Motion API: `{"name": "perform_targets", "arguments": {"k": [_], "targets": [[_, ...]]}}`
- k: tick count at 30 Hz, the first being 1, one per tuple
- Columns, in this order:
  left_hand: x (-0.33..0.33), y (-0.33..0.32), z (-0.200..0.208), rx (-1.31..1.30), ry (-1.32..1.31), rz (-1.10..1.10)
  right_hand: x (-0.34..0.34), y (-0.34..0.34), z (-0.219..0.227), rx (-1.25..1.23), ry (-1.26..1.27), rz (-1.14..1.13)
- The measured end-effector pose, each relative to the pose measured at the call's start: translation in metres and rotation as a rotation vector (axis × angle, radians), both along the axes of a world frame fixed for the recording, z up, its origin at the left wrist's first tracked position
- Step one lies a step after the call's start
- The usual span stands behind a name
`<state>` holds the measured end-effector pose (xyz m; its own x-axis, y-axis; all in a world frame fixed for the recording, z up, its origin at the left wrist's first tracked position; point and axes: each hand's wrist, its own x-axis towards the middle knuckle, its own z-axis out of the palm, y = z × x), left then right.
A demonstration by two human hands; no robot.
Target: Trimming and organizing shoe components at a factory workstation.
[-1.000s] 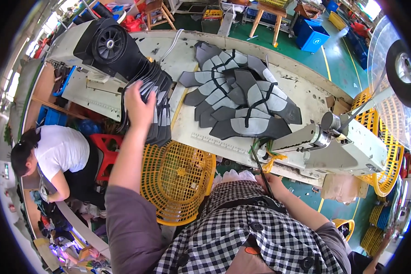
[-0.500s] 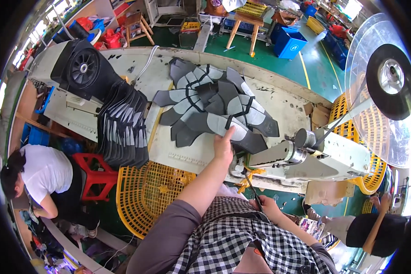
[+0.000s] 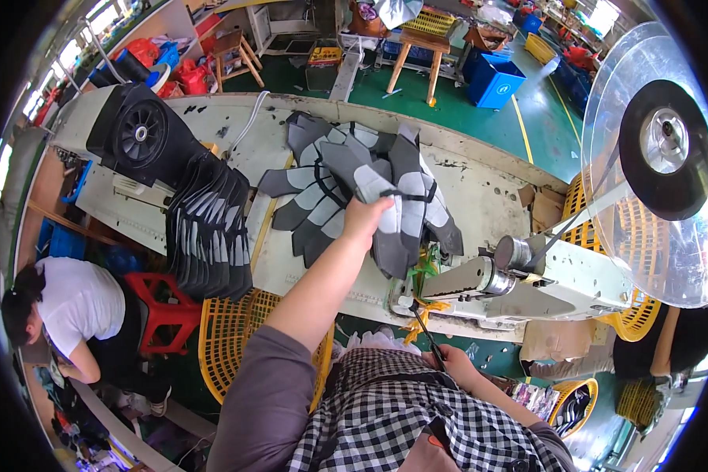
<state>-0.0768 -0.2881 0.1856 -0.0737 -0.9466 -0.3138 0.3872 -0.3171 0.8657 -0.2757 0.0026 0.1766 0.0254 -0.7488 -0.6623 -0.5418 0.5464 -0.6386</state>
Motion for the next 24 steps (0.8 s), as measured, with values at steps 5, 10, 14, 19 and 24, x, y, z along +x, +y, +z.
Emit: {"name": "perform_targets", "arguments": {"k": [5,10,14,19,24], "targets": [[0.01,0.038,-0.011,-0.032,-0.333,-0.051,0.003,-0.013,-0.002,0.001,0.053,0.071],[-0.001,0.027,0.004,0.172,0.259,-0.208,0.009,-0.022,0.013,-0.003,0.091,0.108],[-0.024,0.003,-0.021,0.337,0.614,-0.376,-0.002,-0.011,-0.009,-0.043,0.035,0.068],[-0.049,-0.027,-0.042,0.2,0.52,-0.495,-0.012,0.002,-0.016,0.001,0.032,-0.026],[-0.054,-0.04,0.006,0.033,0.534,-0.331,-0.011,0.003,-0.005,0.022,0.076,-0.075]]}}
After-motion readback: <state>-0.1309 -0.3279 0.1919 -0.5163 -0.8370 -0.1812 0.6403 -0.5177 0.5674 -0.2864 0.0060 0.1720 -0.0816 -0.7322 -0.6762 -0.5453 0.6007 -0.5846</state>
